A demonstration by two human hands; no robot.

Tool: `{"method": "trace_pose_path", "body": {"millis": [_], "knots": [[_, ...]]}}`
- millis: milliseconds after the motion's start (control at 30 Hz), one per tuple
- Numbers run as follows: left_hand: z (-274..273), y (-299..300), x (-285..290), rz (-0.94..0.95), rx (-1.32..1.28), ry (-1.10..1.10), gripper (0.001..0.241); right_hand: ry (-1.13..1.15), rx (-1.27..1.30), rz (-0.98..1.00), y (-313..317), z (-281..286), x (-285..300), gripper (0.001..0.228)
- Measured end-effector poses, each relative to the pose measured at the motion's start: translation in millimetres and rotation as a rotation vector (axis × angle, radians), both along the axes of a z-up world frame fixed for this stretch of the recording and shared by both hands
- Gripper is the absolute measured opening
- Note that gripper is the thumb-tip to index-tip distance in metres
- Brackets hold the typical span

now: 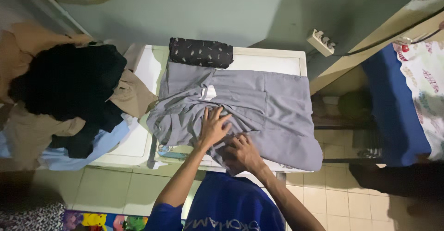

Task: The person folds a gray long-sleeved shirt on a white surface, smoothing and aligning the fabric before rolling it into a compact bundle. The person then picks up a black shirt from a pile and begins to lay it out on the surface.

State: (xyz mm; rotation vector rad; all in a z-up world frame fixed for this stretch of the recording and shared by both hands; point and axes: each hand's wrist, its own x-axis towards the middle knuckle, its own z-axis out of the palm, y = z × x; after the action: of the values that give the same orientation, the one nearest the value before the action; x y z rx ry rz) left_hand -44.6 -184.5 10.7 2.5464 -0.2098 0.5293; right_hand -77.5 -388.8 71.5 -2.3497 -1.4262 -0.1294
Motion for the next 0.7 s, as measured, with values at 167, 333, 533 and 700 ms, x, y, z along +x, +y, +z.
{"method": "trace_pose_path", "body": {"millis": [167,333,533,700], "knots": [[2.2,5.3,-4.1,0.239,-1.046,0.113,0.021,-0.008,-0.072,-0.038,-3.8,-8.4,5.7,0.025],[27.7,-3.7,-49.2,0.306,-0.896,0.105,0.024,0.277,0.159,-0.298,3.3,0.2,18.7,0.015],[58.1,-28.7,-76.6,0.11,-0.413,-0.083,0.039,0.846,0.523,-0.463,12.6,-19.6,45.2,0.019],[57.2,-34.6,-77.7,0.234,-0.322,-0.077,0.038,1.129,0.71,-0.459,17.8,-39.4,47.9,0.019]]}}
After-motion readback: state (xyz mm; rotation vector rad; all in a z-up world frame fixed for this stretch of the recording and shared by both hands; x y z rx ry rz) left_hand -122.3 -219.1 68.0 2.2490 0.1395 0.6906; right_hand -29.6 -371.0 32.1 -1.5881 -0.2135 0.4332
